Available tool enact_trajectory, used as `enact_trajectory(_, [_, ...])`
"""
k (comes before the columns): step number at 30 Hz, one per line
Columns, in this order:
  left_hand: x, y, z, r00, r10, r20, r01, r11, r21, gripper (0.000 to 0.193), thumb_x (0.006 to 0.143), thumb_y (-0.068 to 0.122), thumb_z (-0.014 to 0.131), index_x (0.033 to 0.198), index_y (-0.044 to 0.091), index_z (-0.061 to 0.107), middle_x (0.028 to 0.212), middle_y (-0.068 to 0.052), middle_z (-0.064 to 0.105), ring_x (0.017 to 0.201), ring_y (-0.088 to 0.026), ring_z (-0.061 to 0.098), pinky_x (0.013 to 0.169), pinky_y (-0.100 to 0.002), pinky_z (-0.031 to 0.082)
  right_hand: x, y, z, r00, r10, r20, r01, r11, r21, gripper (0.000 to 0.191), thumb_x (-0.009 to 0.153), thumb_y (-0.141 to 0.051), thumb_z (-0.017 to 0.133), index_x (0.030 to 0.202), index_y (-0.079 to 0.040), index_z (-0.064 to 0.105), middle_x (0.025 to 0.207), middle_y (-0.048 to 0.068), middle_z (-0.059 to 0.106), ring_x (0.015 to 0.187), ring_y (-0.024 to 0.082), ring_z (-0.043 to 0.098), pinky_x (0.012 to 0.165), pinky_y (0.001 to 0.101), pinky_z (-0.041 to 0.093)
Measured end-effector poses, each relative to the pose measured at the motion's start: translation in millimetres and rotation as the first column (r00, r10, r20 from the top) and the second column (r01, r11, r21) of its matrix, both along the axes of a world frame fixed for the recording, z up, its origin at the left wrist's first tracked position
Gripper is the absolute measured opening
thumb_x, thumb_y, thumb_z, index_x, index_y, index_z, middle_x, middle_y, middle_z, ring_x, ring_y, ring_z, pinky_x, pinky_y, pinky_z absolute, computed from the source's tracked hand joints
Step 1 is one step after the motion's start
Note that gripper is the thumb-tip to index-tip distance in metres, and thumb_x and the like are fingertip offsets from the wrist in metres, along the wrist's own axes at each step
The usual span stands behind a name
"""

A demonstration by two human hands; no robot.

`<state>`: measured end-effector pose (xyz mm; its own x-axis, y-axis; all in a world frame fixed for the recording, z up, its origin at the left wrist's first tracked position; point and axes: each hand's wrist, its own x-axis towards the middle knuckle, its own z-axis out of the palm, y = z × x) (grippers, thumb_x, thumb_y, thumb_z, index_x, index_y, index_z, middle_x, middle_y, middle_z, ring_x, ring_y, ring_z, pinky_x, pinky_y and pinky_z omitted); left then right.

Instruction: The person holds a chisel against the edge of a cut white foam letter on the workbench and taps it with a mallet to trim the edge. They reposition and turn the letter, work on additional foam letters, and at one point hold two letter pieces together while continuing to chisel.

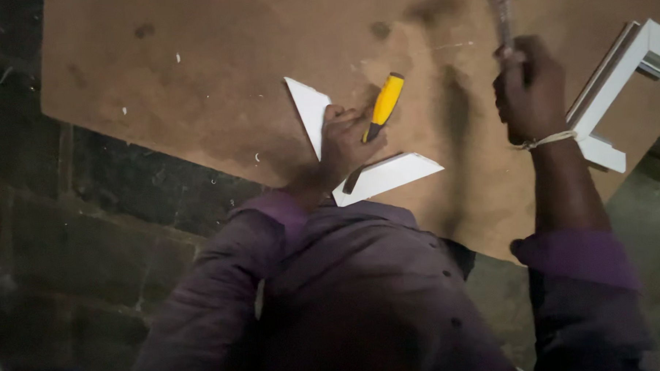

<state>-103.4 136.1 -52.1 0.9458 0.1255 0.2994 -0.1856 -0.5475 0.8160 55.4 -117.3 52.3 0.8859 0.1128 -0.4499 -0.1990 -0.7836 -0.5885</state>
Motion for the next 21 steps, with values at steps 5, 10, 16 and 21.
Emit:
enact_trajectory(5, [0.3,-2.3,3.7,0.997,-0.053,0.062,0.049,0.997,0.057,0.027,0.079,0.024,0.084,0.096,0.007,0.072,0.075,-0.005,0.063,0.074,-0.022,0.062,0.082,-0.041,0.041,14.4,-20.4,-1.4,0.763,0.639,0.092,-0.619,0.765,-0.181,0.034,0.107,-0.027,0.06,0.129,-0.002,0.061,0.082,0.022,0.068,0.071,0.036,0.065,0.069,0.0467,0.053])
enact_trajectory(10, [-0.4,-4.2,0.1,0.996,-0.06,0.073,0.053,0.995,0.088,0.029,0.081,0.024,0.084,0.099,0.005,0.072,0.077,-0.007,0.064,0.077,-0.024,0.062,0.082,-0.042,0.042,20.4,-46.6,6.3,0.987,0.147,0.064,-0.15,0.987,0.048,0.032,0.11,-0.026,0.049,0.131,-0.003,0.056,0.081,0.005,0.06,0.067,0.017,0.06,0.055,0.0361,0.052])
enact_trajectory(16, [-1.2,-5.9,4.7,0.996,-0.075,0.044,0.07,0.993,0.099,0.032,0.076,0.025,0.084,0.1,0.007,0.074,0.078,-0.008,0.065,0.075,-0.025,0.062,0.082,-0.042,0.043,-18.3,-18.5,-7.4,0.932,0.331,0.149,-0.348,0.931,0.108,0.025,0.11,-0.026,0.053,0.126,-0.007,0.055,0.078,0.012,0.059,0.06,0.019,0.058,0.055,0.0363,0.046])
enact_trajectory(21, [-2.0,-10.5,0.6,0.989,-0.134,0.06,0.127,0.985,0.119,0.04,0.081,0.026,0.083,0.11,0.001,0.072,0.082,-0.007,0.067,0.076,-0.023,0.062,0.085,-0.042,0.044,-25.9,-9.3,9.9,0.979,0.142,-0.148,-0.143,0.99,-0.001,0.022,0.101,-0.019,0.049,0.121,-0.01,0.056,0.07,0.008,0.059,0.048,0.017,0.053,0.043,0.0375,0.044])
